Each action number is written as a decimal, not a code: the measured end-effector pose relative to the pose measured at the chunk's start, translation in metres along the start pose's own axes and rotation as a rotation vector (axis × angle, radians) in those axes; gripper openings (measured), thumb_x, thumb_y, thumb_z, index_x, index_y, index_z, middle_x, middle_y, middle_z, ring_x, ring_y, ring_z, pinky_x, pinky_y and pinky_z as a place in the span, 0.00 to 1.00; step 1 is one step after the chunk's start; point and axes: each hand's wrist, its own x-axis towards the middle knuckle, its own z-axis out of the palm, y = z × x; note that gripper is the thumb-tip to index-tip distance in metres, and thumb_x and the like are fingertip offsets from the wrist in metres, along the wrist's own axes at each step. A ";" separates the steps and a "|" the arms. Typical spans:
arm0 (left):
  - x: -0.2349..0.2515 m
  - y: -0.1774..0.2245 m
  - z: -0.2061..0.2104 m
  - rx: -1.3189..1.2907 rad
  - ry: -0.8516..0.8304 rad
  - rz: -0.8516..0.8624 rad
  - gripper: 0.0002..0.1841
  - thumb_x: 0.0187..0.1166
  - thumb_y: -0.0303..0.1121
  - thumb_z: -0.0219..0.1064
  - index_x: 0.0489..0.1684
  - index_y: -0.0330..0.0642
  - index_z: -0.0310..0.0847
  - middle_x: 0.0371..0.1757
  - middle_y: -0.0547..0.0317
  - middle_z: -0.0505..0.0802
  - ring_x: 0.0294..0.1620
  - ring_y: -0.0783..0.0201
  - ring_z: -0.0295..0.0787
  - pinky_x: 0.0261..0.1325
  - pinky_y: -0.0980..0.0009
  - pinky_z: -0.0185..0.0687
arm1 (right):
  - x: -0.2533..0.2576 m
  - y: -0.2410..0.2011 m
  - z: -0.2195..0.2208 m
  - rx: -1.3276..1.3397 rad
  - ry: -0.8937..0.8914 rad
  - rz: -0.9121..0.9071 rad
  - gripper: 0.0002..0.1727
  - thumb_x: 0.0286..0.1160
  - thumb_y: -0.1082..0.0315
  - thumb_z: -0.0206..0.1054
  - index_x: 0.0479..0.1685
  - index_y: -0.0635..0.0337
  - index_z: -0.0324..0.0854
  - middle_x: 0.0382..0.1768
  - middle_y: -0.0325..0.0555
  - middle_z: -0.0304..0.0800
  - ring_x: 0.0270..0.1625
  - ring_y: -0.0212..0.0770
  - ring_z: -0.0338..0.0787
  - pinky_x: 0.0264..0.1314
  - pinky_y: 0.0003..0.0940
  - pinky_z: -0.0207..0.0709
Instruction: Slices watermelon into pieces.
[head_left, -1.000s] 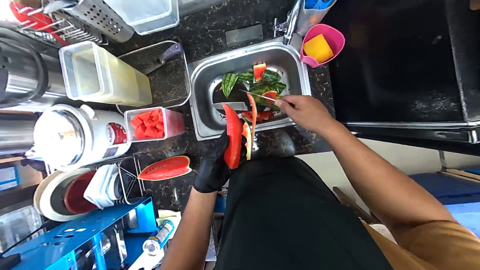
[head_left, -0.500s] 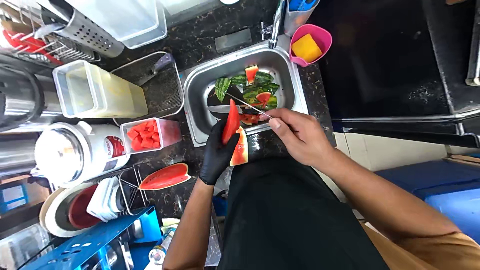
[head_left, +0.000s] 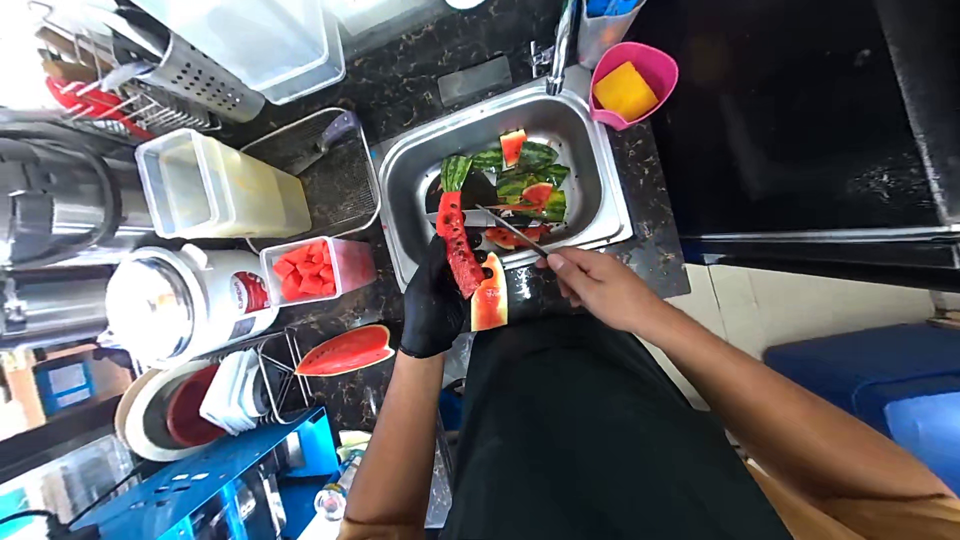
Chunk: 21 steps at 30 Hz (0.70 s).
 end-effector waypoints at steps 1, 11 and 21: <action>-0.001 0.001 0.001 -0.031 0.011 -0.006 0.24 0.95 0.47 0.40 0.75 0.45 0.74 0.59 0.48 0.89 0.53 0.55 0.90 0.53 0.57 0.90 | -0.005 -0.004 0.005 0.015 -0.015 -0.028 0.24 0.94 0.45 0.47 0.61 0.43 0.88 0.29 0.36 0.88 0.30 0.34 0.88 0.36 0.38 0.86; -0.010 -0.003 0.014 -0.003 0.062 0.221 0.20 0.96 0.41 0.42 0.82 0.50 0.63 0.64 0.52 0.87 0.63 0.57 0.87 0.66 0.56 0.85 | -0.025 -0.003 0.029 -0.253 0.228 -0.188 0.25 0.89 0.39 0.51 0.68 0.34 0.88 0.49 0.34 0.93 0.50 0.35 0.91 0.51 0.50 0.85; -0.019 -0.006 0.025 0.102 0.024 0.299 0.21 0.93 0.43 0.50 0.81 0.51 0.62 0.67 0.55 0.85 0.67 0.60 0.85 0.71 0.57 0.82 | -0.023 -0.016 0.027 -0.325 0.313 -0.277 0.23 0.90 0.43 0.53 0.67 0.36 0.89 0.45 0.32 0.94 0.42 0.34 0.91 0.40 0.44 0.84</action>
